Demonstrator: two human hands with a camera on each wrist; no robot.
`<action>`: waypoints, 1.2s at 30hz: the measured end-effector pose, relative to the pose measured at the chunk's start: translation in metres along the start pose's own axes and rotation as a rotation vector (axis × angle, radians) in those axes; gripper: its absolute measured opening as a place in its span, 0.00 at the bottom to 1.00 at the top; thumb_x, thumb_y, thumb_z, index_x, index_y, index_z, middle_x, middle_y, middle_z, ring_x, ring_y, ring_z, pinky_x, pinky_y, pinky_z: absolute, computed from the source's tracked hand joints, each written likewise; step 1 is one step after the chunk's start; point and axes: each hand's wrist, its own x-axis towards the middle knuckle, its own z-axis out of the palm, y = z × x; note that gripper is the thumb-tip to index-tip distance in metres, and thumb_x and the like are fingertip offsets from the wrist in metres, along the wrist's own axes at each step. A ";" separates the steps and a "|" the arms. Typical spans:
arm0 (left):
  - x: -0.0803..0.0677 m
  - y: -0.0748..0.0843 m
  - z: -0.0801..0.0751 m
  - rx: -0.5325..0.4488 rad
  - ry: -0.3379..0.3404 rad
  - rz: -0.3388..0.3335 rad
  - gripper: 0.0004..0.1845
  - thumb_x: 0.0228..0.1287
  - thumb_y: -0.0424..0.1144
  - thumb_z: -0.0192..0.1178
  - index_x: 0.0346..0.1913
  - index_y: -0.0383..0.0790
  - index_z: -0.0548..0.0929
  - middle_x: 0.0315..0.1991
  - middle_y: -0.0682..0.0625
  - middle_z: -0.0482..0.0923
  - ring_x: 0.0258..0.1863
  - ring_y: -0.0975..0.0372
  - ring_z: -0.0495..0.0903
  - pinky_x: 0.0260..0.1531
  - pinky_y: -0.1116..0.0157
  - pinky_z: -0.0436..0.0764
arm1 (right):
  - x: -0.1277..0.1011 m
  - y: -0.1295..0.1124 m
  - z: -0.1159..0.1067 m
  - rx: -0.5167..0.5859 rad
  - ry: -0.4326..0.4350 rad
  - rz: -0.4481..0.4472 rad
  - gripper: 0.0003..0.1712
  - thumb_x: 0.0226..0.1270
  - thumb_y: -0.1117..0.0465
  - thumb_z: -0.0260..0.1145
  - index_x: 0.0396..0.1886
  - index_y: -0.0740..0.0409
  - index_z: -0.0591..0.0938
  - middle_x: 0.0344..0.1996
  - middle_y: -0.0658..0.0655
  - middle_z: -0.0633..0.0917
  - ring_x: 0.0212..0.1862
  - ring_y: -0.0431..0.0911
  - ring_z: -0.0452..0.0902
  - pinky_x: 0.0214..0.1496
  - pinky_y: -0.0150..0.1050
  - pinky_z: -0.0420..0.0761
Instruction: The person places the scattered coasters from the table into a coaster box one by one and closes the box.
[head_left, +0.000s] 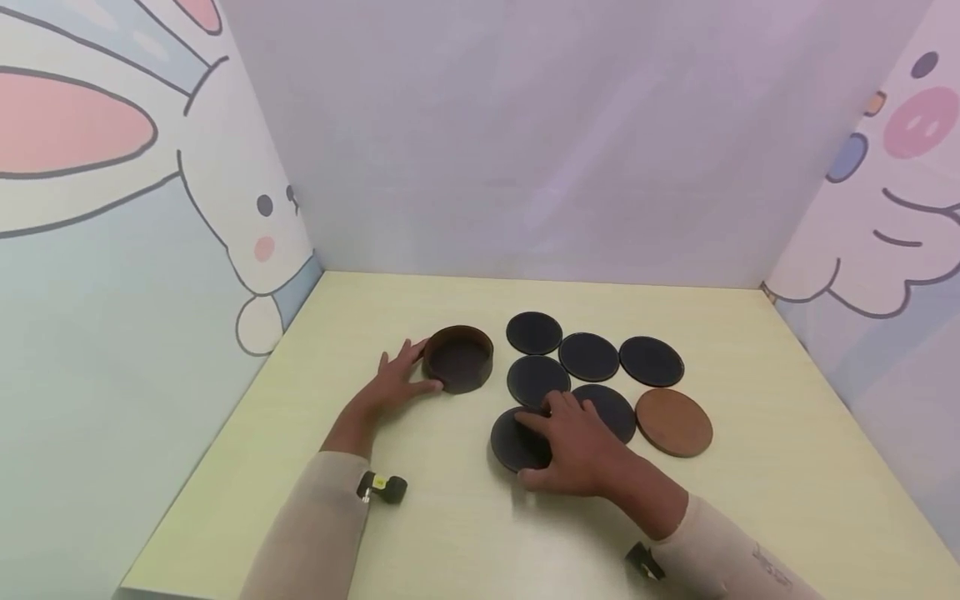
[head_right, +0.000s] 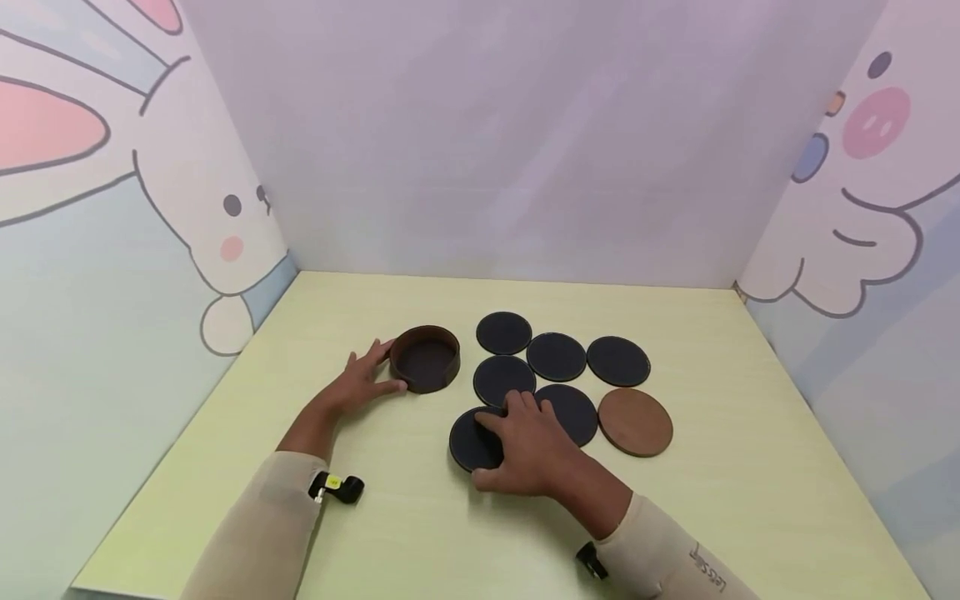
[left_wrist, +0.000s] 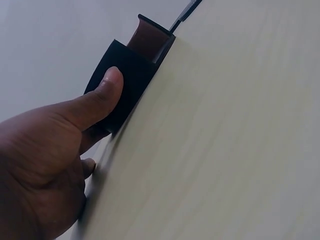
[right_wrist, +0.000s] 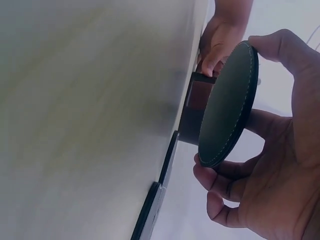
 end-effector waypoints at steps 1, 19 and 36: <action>0.000 0.001 0.000 0.000 0.001 0.001 0.56 0.68 0.67 0.71 0.91 0.60 0.52 0.92 0.38 0.35 0.87 0.30 0.21 0.81 0.22 0.31 | 0.000 0.000 0.000 0.004 0.006 -0.002 0.43 0.57 0.34 0.76 0.73 0.43 0.85 0.52 0.57 0.78 0.53 0.49 0.72 0.54 0.54 0.72; 0.001 0.003 0.001 0.008 0.028 0.042 0.53 0.70 0.64 0.70 0.90 0.57 0.54 0.91 0.37 0.41 0.89 0.34 0.27 0.84 0.26 0.29 | 0.010 -0.002 -0.006 0.050 0.114 -0.025 0.41 0.57 0.37 0.76 0.70 0.45 0.87 0.51 0.57 0.76 0.53 0.49 0.70 0.51 0.49 0.66; -0.004 0.004 0.003 -0.002 0.026 0.013 0.53 0.70 0.65 0.70 0.90 0.60 0.53 0.92 0.38 0.39 0.89 0.32 0.24 0.83 0.24 0.30 | 0.034 0.001 -0.011 0.084 0.114 -0.046 0.42 0.59 0.39 0.76 0.73 0.45 0.84 0.61 0.63 0.76 0.63 0.56 0.69 0.57 0.58 0.68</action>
